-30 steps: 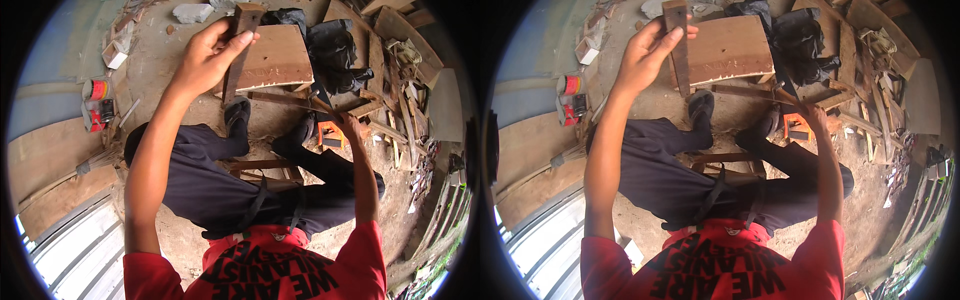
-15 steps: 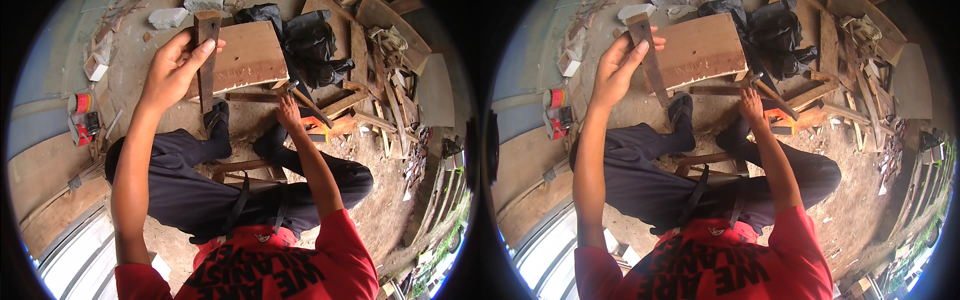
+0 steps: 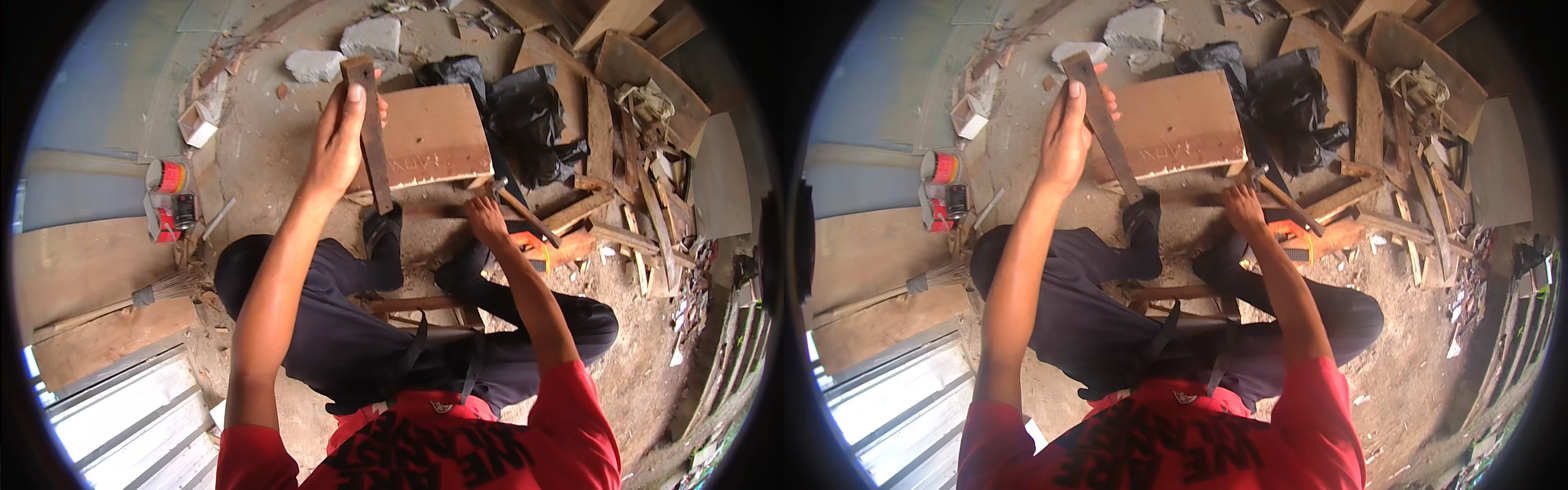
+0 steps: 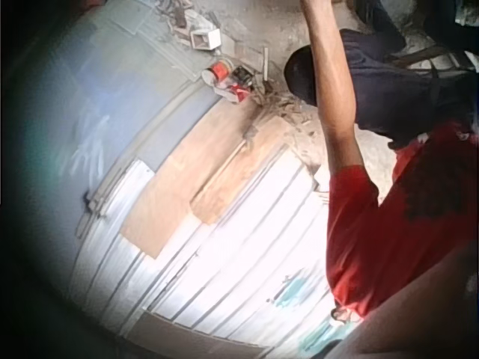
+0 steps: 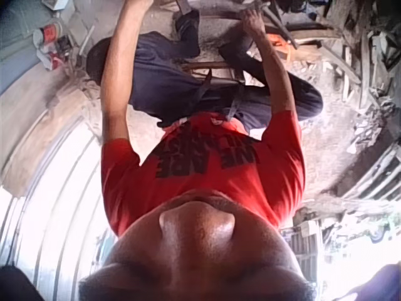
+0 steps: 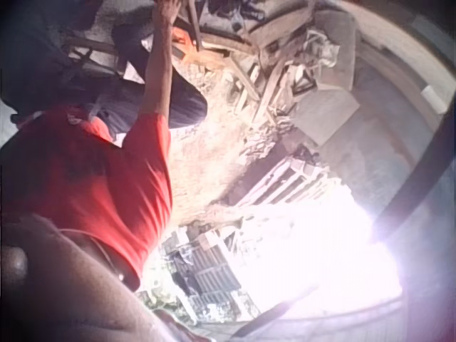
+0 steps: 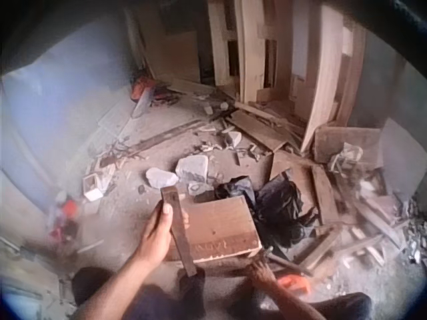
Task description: The person sits on the floor and uses a hammer to repeatedly strike a piece of wood, breaking it into smaller pieces. The person handles the wood pieces and continues to break them down.
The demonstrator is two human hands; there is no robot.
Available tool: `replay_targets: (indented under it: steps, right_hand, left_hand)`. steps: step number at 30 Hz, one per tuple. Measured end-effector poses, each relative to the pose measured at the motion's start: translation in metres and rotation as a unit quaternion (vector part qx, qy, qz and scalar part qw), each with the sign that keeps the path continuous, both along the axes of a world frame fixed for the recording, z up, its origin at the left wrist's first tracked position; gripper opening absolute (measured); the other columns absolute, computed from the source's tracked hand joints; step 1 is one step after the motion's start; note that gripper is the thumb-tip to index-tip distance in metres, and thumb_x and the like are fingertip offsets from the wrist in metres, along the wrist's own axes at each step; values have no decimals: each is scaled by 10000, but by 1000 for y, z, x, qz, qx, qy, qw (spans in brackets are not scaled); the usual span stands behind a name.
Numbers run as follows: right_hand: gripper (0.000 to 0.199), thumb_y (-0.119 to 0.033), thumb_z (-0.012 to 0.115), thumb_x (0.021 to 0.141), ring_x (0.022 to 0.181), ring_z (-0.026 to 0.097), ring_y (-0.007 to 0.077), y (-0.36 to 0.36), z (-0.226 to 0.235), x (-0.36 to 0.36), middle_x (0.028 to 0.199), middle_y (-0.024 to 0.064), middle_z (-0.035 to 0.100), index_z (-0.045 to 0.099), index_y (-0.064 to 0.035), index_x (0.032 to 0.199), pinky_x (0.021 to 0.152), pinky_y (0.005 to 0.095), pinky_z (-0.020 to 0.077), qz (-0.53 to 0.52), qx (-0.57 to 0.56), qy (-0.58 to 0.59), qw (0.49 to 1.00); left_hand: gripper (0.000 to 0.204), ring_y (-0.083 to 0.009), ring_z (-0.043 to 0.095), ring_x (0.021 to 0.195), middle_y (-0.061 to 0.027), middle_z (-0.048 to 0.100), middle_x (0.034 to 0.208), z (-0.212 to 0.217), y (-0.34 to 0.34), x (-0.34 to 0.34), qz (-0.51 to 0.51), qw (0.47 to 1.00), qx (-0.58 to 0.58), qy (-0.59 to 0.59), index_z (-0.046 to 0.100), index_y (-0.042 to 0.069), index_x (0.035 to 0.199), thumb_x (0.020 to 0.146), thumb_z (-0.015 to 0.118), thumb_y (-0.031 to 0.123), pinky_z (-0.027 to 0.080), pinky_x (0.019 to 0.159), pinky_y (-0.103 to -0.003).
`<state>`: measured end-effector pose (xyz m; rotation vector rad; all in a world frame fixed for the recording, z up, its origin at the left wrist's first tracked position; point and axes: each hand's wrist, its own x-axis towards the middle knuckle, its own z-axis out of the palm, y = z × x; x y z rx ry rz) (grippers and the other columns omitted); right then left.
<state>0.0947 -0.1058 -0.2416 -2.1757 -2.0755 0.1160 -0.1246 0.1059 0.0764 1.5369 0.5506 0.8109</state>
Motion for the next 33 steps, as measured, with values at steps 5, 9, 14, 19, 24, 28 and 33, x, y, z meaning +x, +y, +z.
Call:
replay_targets:
  steps: [5, 9, 14, 19, 24, 28, 33]
  right_hand:
    - [450, -130, 681, 821, 1109, 555, 347, -41, 65, 8, 1134, 163, 602, 525, -24, 1230, 966, 445, 445, -23, 49, 181, 982]
    - [417, -113, 727, 809, 1019, 603, 380, -61, 124, -3, 1061, 186, 626, 566, -6, 1179, 878, 437, 497, -107, 150, 303, 935]
    - [322, -88, 691, 883, 972, 619, 180, -56, 222, -34, 1059, 120, 653, 556, 38, 1148, 841, 343, 499, -164, 248, 516, 803]
    - [329, -63, 657, 907, 951, 581, 120, -42, 292, -64, 1019, 77, 632, 513, 24, 1191, 837, 287, 479, -142, 313, 635, 691]
    - [359, -134, 725, 855, 920, 617, 197, -19, 289, -84, 978, 140, 614, 531, 32, 1107, 853, 329, 496, -144, 361, 506, 770]
    - [291, -114, 604, 965, 827, 511, 68, -10, 287, -93, 950, 29, 550, 464, 6, 1189, 709, 218, 434, -153, 310, 558, 755]
    - [338, -125, 665, 922, 1002, 610, 175, -6, 265, -91, 1071, 141, 630, 489, 20, 1173, 851, 297, 498, -180, 307, 588, 726]
  left_hand:
    - [634, -159, 525, 998, -46, 530, 1053, 10, 10, -5, 52, 985, -139, -83, 462, 55, 1352, 1014, 342, 578, 468, 925, -389]
    - [612, -183, 536, 1004, -52, 541, 1061, 30, 5, -5, 49, 961, -241, -124, 492, 63, 1305, 1000, 381, 582, 471, 950, -456]
    - [574, -217, 557, 992, -75, 552, 1048, 54, -7, 2, -1, 933, -323, -156, 512, 47, 1270, 989, 448, 544, 493, 911, -536]
    - [522, -184, 605, 929, -72, 595, 976, 63, -31, 31, -44, 940, -316, -123, 571, 71, 1152, 970, 494, 554, 556, 800, -464]
    - [482, -158, 636, 894, -43, 655, 1002, 66, -56, 55, -81, 959, -253, -96, 601, 71, 1106, 918, 623, 514, 565, 733, -370]
    - [522, -136, 630, 910, -28, 644, 1058, 42, -54, 62, -48, 966, -248, -52, 591, 59, 1207, 934, 611, 504, 531, 722, -319]
    - [377, -49, 488, 718, 37, 563, 825, 47, -63, 71, -13, 968, -234, -89, 617, 41, 944, 917, 691, 409, 460, 663, -239]
